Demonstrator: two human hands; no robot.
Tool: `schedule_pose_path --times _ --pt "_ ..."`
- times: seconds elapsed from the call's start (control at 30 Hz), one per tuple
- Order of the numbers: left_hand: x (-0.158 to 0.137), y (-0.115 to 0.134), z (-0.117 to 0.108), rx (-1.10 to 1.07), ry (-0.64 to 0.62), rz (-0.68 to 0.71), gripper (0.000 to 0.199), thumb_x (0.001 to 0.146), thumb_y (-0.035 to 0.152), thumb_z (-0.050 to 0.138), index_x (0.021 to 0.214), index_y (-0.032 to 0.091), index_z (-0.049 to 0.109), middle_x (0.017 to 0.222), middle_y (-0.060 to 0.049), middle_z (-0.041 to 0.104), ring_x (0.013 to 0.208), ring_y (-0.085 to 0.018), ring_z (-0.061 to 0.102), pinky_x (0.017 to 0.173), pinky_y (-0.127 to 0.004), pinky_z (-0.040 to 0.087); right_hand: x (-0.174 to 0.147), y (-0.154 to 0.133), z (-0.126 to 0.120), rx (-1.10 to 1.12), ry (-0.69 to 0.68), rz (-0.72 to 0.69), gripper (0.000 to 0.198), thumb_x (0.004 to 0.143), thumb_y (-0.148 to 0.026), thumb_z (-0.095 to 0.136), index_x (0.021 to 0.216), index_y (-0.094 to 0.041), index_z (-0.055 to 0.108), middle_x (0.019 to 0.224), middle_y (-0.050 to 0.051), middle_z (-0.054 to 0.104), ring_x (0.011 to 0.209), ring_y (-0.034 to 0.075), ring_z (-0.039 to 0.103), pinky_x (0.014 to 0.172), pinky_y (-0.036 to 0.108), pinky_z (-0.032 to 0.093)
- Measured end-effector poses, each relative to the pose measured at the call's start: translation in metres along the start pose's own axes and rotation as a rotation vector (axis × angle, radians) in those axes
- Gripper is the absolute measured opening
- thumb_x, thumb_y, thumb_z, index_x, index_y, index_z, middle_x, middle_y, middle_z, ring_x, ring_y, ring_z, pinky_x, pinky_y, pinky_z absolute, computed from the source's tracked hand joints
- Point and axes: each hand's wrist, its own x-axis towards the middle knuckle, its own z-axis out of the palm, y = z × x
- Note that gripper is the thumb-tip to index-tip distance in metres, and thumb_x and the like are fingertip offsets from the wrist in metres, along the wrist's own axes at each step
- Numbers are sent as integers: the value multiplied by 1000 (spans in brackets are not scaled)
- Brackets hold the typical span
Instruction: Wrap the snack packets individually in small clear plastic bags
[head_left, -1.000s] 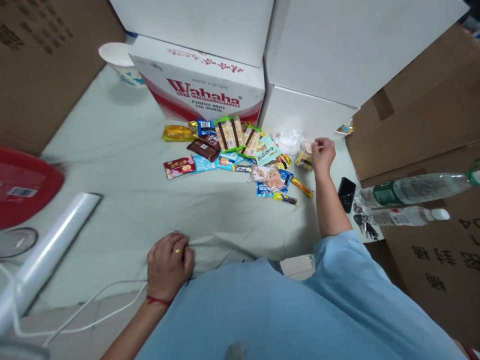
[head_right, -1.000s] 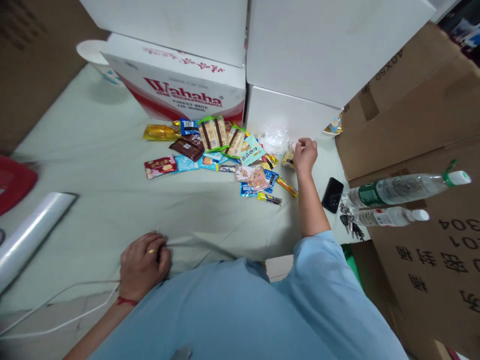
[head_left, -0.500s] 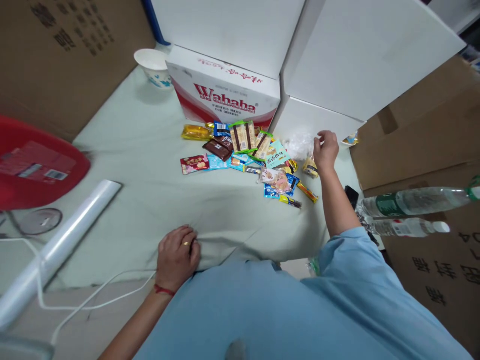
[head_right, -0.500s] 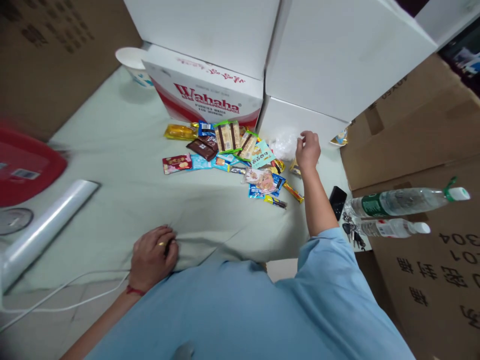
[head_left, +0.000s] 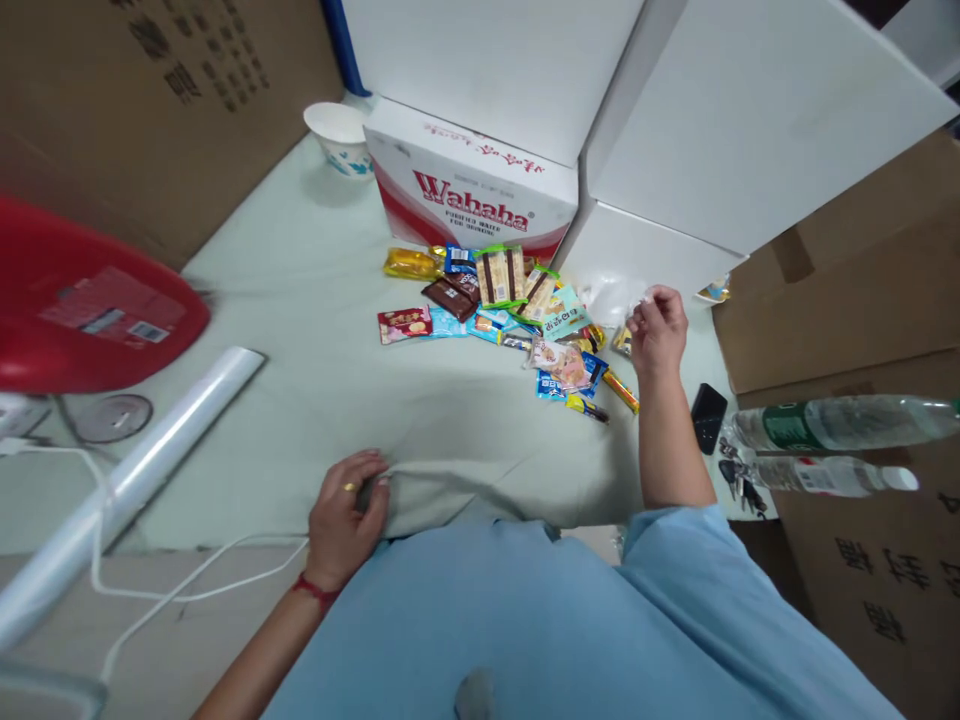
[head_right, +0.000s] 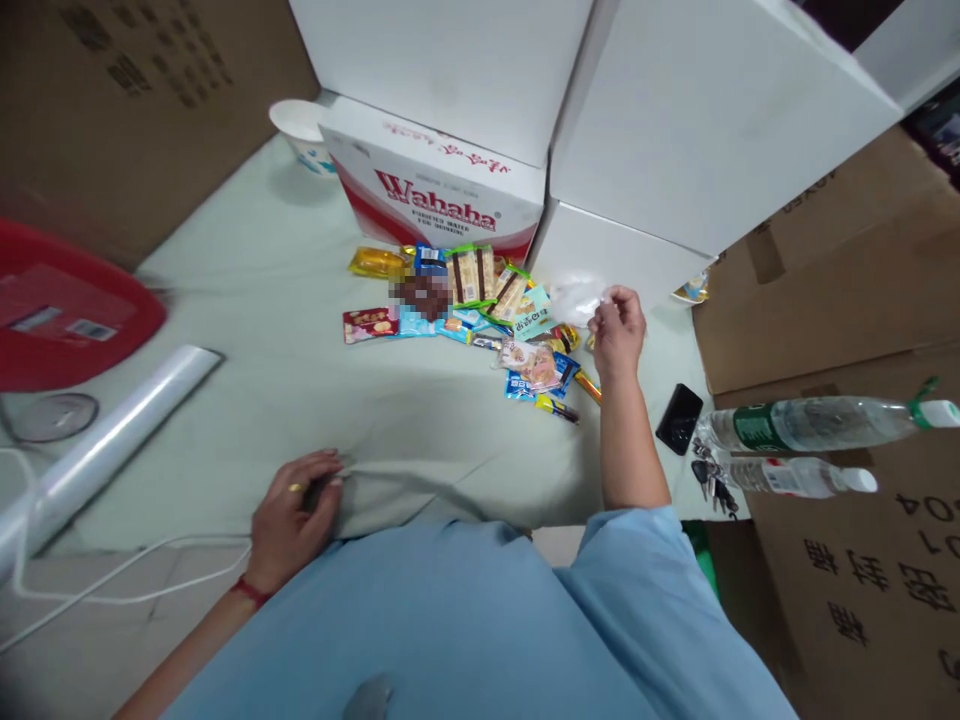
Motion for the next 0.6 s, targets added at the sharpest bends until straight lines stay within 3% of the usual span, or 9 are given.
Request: schedule_pose_path --times 0.1,0.17,0.3,0.37,0.43,0.5,0.6 --pt "14 23 -7 -123 -74 -41 16 98 32 57 101 22 70 109 -8 71 108 -24 68 98 -41 56 -70 -10 7 200 -115 136 32 84 -55 66 99 -30 52 90 -1 54 69 16 52 62 27 48" --pt "30 47 -3 -244 -190 -97 22 99 37 55 99 22 70 100 -6 70 94 -20 68 86 -35 58 -115 -11 21 218 -197 229 37 83 -61 65 99 -30 52 96 2 58 72 18 55 62 29 49" --pt "60 95 29 -526 -368 -250 32 97 52 58 103 21 65 105 -7 67 92 -19 68 69 -29 57 -181 -11 51 201 -296 322 38 88 -65 59 98 -29 51 100 4 60 79 20 58 66 31 52" --pt "71 111 52 -604 -357 -281 43 87 54 71 112 21 60 114 -9 65 95 -20 68 65 -27 55 -199 -14 57 180 -344 312 37 90 -64 59 97 -28 52 100 4 61 82 21 59 71 33 54" --pt "78 117 71 -628 -302 -264 55 75 50 83 115 20 60 121 -12 64 102 -22 66 72 -30 56 -207 -18 57 122 -421 252 34 91 -61 60 96 -28 57 104 5 62 90 23 61 79 36 55" --pt "83 114 84 -689 -294 -297 48 74 46 83 108 20 62 112 -9 66 97 -20 64 78 -31 55 -208 -21 51 70 -482 181 31 92 -58 61 95 -27 61 106 7 63 99 25 62 88 39 54" --pt "85 96 88 -805 -318 -506 40 74 47 79 98 20 62 85 -1 64 75 -14 59 68 -27 51 -201 -19 39 134 -450 188 29 91 -56 65 95 -27 62 104 6 63 96 24 61 87 39 54"
